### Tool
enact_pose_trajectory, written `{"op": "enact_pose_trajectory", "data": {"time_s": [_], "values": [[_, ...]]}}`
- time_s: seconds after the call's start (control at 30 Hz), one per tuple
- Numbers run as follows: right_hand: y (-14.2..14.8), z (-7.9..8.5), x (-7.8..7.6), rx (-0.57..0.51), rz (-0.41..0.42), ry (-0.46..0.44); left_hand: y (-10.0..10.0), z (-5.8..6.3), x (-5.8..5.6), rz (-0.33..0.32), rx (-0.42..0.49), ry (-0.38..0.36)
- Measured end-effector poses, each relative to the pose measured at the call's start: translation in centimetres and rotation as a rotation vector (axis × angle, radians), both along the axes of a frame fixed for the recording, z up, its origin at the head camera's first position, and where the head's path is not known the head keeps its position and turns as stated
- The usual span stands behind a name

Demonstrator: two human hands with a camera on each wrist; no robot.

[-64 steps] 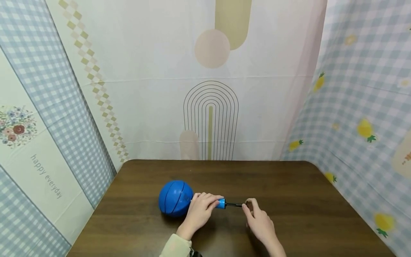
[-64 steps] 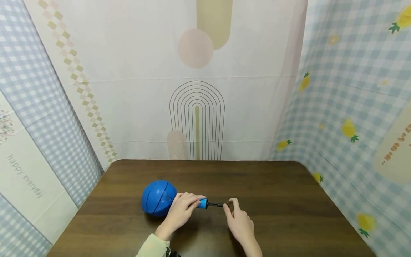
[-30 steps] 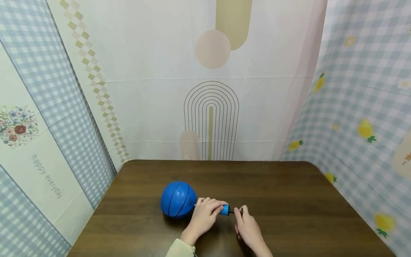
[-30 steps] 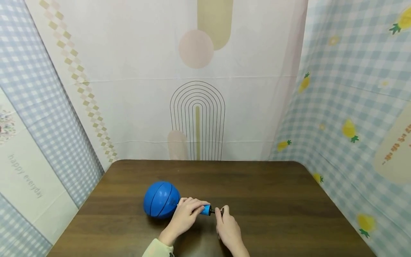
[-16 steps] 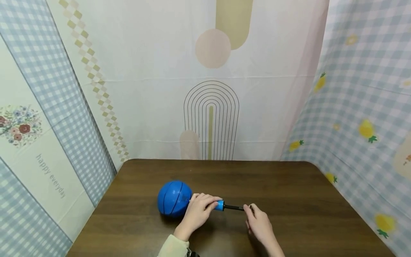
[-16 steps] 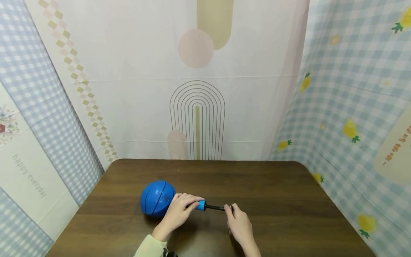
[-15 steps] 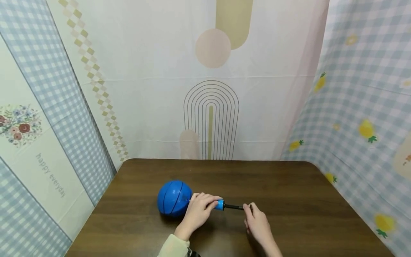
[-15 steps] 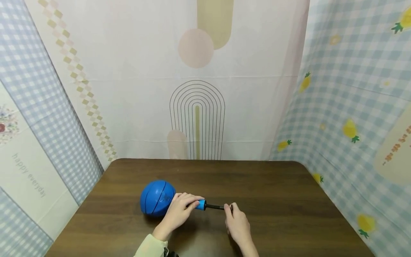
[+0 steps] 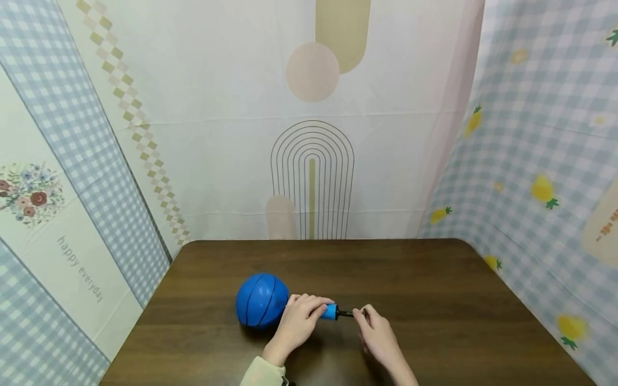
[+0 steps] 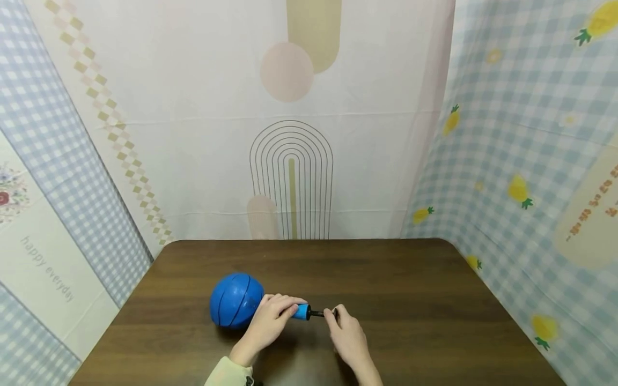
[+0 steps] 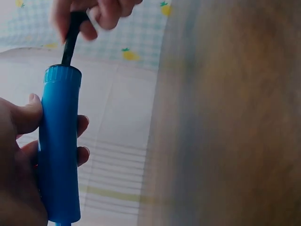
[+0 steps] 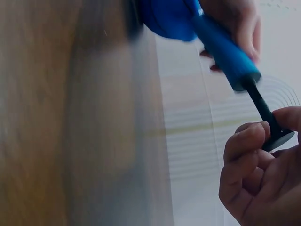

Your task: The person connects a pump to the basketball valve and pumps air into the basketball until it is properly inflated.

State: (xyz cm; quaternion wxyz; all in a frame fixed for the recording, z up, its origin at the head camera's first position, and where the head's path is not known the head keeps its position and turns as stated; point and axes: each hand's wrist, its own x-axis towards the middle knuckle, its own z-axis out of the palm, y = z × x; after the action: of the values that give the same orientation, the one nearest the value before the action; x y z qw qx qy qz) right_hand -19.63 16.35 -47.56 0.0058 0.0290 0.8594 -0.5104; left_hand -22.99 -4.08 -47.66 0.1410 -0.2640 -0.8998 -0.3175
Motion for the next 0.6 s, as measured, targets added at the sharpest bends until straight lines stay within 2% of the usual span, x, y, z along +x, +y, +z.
{"op": "enact_pose_trajectory", "data": {"time_s": [0.17,0.27,0.43,0.5,0.6], "values": [[1.6,0.3,-0.1,-0.049,-0.064,0.038,-1.0,0.7,-0.5,0.057,0.005,0.020],[1.5,0.3,-0.1,-0.067,-0.093,0.050,-0.9,0.7,-0.5,0.095,-0.001,0.062],[-0.5,-0.3,0.1,-0.047,-0.048,0.014,0.8,-0.1,-0.2,0.103,-0.072,0.159],[-1.1,-0.6,0.2,-0.019,-0.018,0.005,1.5,-0.5,0.0,0.083,-0.090,0.156],[-1.4,-0.9,0.3,0.009,0.019,-0.006,1.8,-1.2,0.4,0.048,-0.065,0.084]]}}
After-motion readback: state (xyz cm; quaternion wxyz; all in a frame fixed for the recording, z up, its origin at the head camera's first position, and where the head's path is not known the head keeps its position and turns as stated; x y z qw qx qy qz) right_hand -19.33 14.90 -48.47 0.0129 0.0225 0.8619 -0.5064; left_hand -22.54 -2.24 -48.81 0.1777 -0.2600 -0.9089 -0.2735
